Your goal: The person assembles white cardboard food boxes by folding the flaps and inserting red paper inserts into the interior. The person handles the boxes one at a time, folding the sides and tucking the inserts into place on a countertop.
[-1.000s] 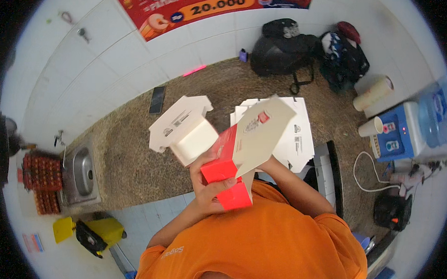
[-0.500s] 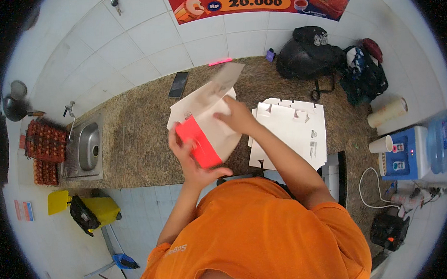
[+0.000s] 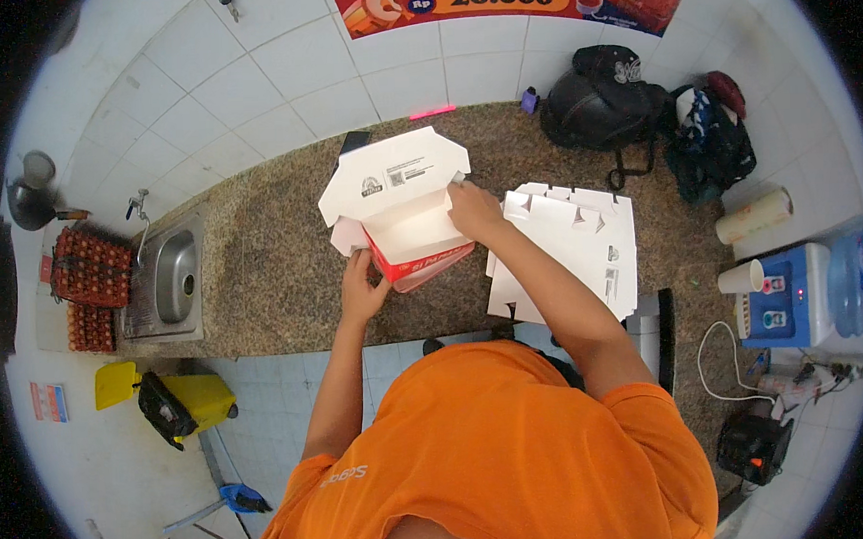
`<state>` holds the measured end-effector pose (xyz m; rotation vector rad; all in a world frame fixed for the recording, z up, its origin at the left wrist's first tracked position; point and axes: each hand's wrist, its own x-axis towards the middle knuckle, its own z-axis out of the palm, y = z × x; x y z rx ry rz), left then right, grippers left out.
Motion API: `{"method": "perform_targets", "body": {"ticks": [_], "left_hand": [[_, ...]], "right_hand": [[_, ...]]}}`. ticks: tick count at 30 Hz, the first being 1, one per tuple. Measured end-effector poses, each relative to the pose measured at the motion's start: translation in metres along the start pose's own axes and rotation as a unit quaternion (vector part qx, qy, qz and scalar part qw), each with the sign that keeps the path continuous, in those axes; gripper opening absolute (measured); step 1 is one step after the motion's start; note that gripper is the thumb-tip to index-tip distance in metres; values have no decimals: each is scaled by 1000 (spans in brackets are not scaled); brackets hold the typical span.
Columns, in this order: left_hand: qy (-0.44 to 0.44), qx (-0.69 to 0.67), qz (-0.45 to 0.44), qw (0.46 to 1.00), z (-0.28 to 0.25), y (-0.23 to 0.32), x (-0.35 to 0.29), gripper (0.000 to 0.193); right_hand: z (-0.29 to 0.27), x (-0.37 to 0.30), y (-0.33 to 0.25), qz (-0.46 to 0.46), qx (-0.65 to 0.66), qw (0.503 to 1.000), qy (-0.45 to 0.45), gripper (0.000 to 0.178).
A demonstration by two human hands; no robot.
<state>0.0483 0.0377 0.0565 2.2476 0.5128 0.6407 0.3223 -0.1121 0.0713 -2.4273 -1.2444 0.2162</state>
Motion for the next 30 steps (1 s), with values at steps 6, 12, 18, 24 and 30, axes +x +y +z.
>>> {"method": "perform_targets", "body": {"ticks": [6, 12, 18, 24, 30], "left_hand": [[8, -40, 32, 999, 1, -25, 0, 48], [13, -151, -45, 987, 18, -40, -14, 36], [94, -175, -105, 974, 26, 16, -23, 44], [77, -44, -36, 995, 23, 20, -35, 39], [69, -99, -65, 991, 22, 17, -34, 38]], "right_hand": [[-19, 2, -22, 64, -6, 996, -61, 36], [-20, 1, -23, 59, 28, 997, -46, 34], [-10, -3, -26, 80, 28, 996, -9, 34], [-3, 4, -27, 71, 9, 997, -16, 27], [0, 3, -31, 83, -6, 996, -22, 30]]}}
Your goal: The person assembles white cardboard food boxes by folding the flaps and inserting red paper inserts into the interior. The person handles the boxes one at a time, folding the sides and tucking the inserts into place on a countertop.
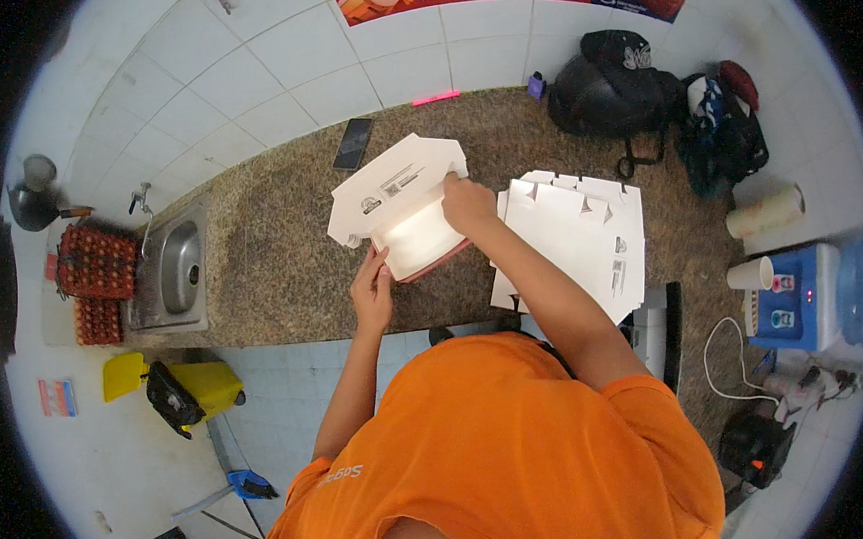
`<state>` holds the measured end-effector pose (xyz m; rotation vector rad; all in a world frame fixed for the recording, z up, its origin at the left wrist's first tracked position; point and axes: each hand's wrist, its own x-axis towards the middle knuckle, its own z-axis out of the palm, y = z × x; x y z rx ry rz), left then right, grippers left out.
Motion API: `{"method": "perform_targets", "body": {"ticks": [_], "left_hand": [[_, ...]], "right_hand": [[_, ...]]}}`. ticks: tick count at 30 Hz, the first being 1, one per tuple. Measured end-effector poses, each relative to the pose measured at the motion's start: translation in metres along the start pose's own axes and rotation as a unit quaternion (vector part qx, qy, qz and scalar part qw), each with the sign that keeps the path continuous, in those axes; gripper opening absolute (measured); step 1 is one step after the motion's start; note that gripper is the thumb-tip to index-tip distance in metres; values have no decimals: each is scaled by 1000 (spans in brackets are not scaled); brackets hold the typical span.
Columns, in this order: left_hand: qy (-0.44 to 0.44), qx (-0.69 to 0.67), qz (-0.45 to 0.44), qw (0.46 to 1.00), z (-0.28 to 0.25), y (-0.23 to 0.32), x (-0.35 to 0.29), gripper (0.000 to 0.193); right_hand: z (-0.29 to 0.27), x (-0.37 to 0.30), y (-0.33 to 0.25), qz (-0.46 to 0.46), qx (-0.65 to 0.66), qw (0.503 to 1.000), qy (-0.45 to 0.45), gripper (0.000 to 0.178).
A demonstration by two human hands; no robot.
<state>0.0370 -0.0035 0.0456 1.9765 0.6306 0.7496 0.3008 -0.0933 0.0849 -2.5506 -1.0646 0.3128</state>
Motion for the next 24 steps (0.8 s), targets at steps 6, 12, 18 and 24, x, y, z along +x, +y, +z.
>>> {"method": "perform_targets", "body": {"ticks": [6, 12, 18, 24], "left_hand": [[10, 42, 26, 999, 8, 11, 3, 42], [69, 70, 15, 995, 9, 13, -1, 42], [-106, 53, 193, 974, 36, 72, -3, 26], [-370, -63, 229, 898, 131, 154, 4, 26]], "right_hand": [[0, -15, 22, -20, 100, 993, 55, 51], [-54, -134, 88, -71, 58, 993, -70, 68], [-52, -229, 164, -72, -20, 982, -172, 77], [-66, -193, 200, -108, 115, 967, -200, 32]]}}
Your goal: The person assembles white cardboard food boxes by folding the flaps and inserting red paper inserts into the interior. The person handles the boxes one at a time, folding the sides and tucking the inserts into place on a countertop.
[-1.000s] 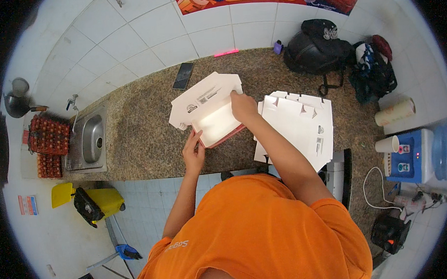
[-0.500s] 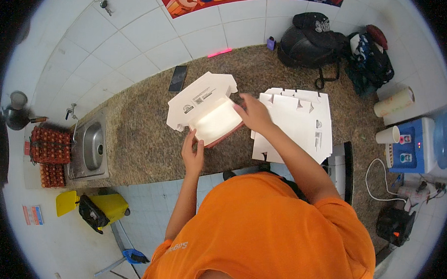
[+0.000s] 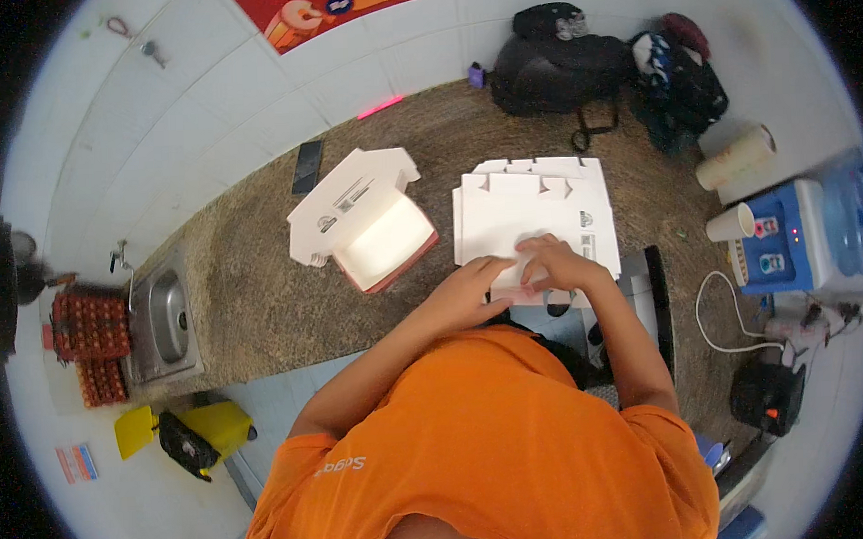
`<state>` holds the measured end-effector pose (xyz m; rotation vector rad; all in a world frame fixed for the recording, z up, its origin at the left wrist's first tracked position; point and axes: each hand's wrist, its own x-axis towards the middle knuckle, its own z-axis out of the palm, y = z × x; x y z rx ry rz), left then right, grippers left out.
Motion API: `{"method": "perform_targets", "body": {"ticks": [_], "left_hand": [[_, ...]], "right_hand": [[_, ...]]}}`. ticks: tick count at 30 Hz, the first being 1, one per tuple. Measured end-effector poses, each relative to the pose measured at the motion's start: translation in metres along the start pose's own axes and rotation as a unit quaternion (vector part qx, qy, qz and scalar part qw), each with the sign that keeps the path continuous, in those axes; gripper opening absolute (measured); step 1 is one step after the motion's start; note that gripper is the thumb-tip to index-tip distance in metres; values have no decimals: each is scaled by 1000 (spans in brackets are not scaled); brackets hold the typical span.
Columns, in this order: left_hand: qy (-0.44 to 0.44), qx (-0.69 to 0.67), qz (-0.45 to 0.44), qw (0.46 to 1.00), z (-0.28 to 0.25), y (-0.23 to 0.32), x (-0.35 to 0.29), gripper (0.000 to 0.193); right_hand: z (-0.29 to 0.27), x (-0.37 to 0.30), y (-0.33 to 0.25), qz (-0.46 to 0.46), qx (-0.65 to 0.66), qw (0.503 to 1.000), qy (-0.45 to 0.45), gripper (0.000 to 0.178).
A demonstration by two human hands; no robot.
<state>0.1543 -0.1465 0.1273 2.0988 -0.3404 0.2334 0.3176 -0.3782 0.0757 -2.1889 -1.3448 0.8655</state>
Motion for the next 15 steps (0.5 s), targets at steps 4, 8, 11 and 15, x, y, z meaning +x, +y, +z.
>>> {"method": "perform_targets", "body": {"ticks": [4, 8, 11, 15], "left_hand": [[-125, 73, -74, 987, 33, -28, 42, 26], [-52, 33, -94, 994, 4, -1, 75, 20], [16, -280, -206, 938, -28, 42, 88, 20], [75, -641, -263, 717, -25, 67, 77, 26]], "right_hand": [[-42, -5, -39, 28, -51, 997, 57, 6], [-60, -47, -116, 13, -217, 894, 391, 28], [-54, -63, -153, -100, -46, 897, 429, 60], [-23, -52, -158, -174, -118, 867, 452, 72]]}}
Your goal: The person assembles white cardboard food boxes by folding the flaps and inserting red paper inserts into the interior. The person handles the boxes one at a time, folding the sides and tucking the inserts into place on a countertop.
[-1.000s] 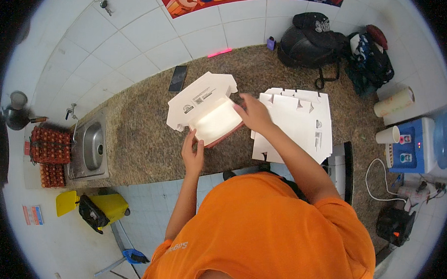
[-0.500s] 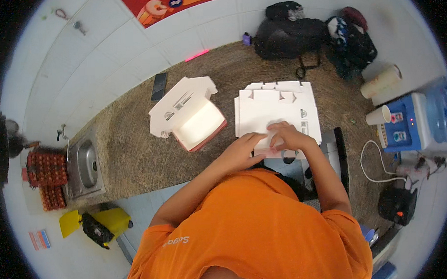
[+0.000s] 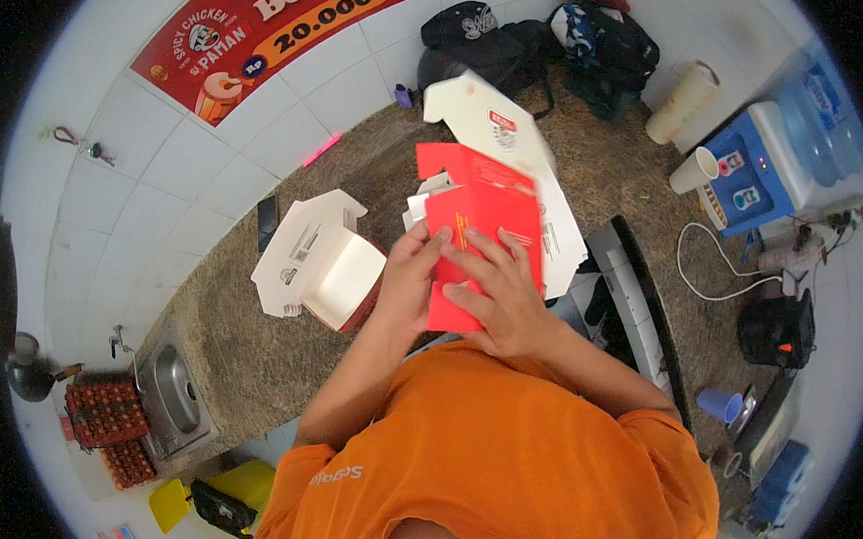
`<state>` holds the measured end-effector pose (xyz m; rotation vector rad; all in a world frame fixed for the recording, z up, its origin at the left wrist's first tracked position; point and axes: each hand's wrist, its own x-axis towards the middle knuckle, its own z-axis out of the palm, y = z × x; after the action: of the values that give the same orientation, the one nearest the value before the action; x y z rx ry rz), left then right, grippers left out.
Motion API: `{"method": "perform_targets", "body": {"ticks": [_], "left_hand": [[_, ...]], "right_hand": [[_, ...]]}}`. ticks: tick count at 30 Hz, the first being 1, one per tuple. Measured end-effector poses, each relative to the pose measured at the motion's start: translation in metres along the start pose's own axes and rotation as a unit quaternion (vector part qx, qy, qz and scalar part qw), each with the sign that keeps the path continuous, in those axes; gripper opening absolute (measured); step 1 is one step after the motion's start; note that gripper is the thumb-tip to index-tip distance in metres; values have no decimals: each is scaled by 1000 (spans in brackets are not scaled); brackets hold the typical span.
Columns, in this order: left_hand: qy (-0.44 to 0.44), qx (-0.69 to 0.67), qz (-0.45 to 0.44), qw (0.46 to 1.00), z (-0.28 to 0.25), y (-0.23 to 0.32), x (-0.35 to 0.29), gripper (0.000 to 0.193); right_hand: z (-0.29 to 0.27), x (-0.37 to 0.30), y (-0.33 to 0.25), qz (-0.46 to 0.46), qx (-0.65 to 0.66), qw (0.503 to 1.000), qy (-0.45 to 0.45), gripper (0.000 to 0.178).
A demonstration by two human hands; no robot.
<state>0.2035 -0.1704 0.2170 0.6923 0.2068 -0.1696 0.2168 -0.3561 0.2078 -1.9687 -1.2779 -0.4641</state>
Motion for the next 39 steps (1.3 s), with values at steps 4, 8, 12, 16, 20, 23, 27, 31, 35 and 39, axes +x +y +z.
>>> {"method": "perform_targets", "body": {"ticks": [4, 8, 12, 16, 20, 23, 27, 31, 35, 39], "left_hand": [[-19, -41, 23, 999, 6, -24, -17, 30], [-19, -50, 3, 999, -5, -31, -16, 29], [-8, -88, -46, 995, -15, -36, -13, 29], [6, -138, -71, 988, 3, -46, -26, 34], [-13, -56, -16, 998, 12, -35, -29, 28], [36, 73, 62, 995, -2, -39, -28, 28], [25, 251, 44, 967, -15, -2, -44, 25], [-42, 462, 71, 883, -35, -7, -72, 16], [36, 445, 85, 891, -37, -15, -85, 31], [74, 430, 141, 889, -25, -14, -85, 45]], "right_hand": [[-2, 5, -12, 159, -19, 986, 53, 67], [-19, 11, -13, 146, -101, 984, 12, 54], [-36, 6, -13, 55, -101, 993, -32, 43], [-10, -1, -11, 145, -141, 979, 30, 45], [10, -2, -13, 212, -116, 970, 30, 66], [1, 3, -17, 222, -6, 975, 7, 72], [-29, 7, 3, 323, 199, 925, 27, 51], [-26, 3, 11, 261, 245, 927, -111, 32], [-31, 19, -15, 306, 230, 909, -167, 32], [-22, 23, -9, 333, 153, 926, -90, 28]]}}
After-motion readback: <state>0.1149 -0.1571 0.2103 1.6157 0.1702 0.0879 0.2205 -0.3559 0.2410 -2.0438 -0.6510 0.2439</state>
